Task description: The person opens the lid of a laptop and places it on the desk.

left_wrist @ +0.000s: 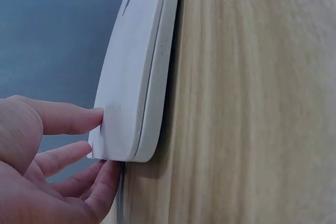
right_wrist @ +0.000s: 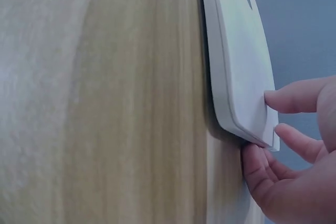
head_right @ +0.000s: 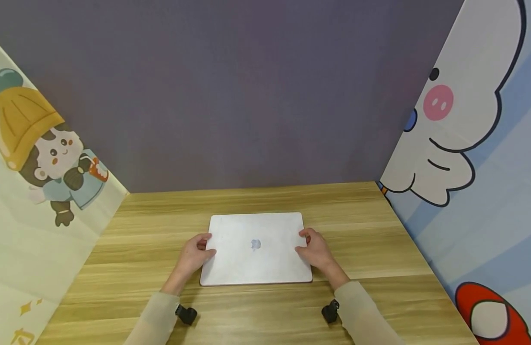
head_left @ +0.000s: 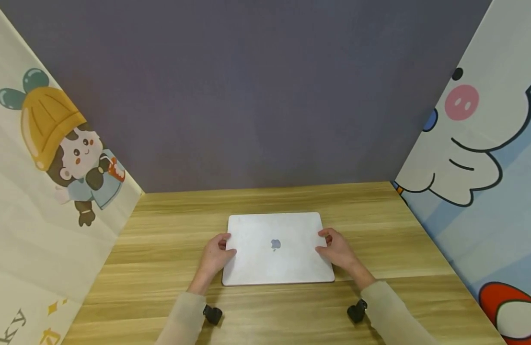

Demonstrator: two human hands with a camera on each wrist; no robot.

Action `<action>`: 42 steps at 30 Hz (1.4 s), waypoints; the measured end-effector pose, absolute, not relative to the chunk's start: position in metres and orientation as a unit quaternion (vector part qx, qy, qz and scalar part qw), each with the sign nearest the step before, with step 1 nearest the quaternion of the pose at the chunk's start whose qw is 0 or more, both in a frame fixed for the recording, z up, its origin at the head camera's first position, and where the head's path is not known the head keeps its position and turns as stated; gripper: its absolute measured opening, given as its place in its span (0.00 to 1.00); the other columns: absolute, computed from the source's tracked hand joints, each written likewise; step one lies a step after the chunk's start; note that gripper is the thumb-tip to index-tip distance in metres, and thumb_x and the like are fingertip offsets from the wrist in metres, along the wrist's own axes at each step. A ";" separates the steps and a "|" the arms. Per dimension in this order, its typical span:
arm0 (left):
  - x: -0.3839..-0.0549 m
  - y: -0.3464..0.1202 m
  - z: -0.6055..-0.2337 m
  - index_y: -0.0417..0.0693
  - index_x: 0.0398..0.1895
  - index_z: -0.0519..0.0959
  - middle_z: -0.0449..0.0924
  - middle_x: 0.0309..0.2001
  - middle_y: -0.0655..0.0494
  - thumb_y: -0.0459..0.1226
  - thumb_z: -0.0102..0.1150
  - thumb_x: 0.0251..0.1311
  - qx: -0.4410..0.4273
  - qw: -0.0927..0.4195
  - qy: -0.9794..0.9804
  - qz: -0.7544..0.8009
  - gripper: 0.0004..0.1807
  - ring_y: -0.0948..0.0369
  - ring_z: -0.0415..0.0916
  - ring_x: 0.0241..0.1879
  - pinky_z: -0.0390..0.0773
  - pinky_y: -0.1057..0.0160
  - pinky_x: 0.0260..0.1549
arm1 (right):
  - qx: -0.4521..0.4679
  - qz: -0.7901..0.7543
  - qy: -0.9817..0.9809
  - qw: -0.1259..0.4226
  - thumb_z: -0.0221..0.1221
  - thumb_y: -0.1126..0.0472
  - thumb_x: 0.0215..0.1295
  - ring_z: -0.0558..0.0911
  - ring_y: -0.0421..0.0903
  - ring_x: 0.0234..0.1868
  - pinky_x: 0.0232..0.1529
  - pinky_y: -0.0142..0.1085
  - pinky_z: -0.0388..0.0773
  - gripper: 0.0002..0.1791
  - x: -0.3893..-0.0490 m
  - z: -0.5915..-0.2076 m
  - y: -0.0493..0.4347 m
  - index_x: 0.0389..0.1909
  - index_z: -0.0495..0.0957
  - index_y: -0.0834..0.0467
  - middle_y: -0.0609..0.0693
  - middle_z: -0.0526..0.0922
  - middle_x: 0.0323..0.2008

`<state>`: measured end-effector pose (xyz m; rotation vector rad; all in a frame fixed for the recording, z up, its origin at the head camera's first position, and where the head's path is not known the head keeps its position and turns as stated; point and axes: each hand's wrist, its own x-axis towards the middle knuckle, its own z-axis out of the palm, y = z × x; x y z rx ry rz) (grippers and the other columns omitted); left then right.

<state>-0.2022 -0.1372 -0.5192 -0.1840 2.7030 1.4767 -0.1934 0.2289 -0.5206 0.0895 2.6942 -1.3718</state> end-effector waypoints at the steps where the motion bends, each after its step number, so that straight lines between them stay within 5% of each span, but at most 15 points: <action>1: -0.202 -0.137 -0.519 0.34 0.61 0.78 0.78 0.46 0.41 0.28 0.69 0.55 -0.057 0.026 0.878 0.475 0.28 0.49 0.76 0.45 0.81 0.55 0.40 | 0.031 -0.448 0.891 0.058 0.67 0.65 0.62 0.73 0.52 0.42 0.37 0.38 0.73 0.24 -0.193 -0.520 0.229 0.58 0.75 0.66 0.60 0.76 0.43; 11: -0.199 -0.135 -0.519 0.28 0.56 0.79 0.82 0.41 0.39 0.26 0.69 0.54 -0.008 -0.008 0.893 0.449 0.24 0.49 0.78 0.42 0.82 0.51 0.41 | 0.030 -0.408 0.912 0.038 0.66 0.64 0.62 0.74 0.52 0.41 0.40 0.42 0.75 0.22 -0.187 -0.517 0.224 0.55 0.75 0.67 0.59 0.77 0.41; 24: -0.196 -0.130 -0.519 0.30 0.60 0.78 0.80 0.56 0.32 0.29 0.66 0.61 -0.020 0.006 0.906 0.422 0.23 0.42 0.77 0.57 0.79 0.44 0.55 | 0.014 -0.370 0.929 0.007 0.66 0.65 0.62 0.73 0.50 0.36 0.36 0.41 0.73 0.18 -0.184 -0.519 0.220 0.51 0.78 0.69 0.57 0.76 0.36; 34: -0.198 -0.134 -0.518 0.28 0.56 0.80 0.81 0.48 0.36 0.30 0.68 0.59 -0.002 0.007 0.918 0.396 0.23 0.47 0.78 0.47 0.81 0.47 0.47 | -0.001 -0.362 0.932 0.009 0.67 0.65 0.62 0.75 0.51 0.39 0.39 0.43 0.75 0.18 -0.184 -0.522 0.224 0.50 0.80 0.69 0.58 0.78 0.38; 42: -0.195 -0.141 -0.517 0.27 0.59 0.77 0.78 0.55 0.33 0.32 0.68 0.59 0.017 0.030 0.920 0.390 0.26 0.43 0.78 0.54 0.81 0.46 0.52 | -0.021 -0.359 0.933 0.025 0.67 0.66 0.62 0.77 0.53 0.43 0.45 0.47 0.79 0.22 -0.181 -0.519 0.230 0.54 0.79 0.72 0.59 0.80 0.43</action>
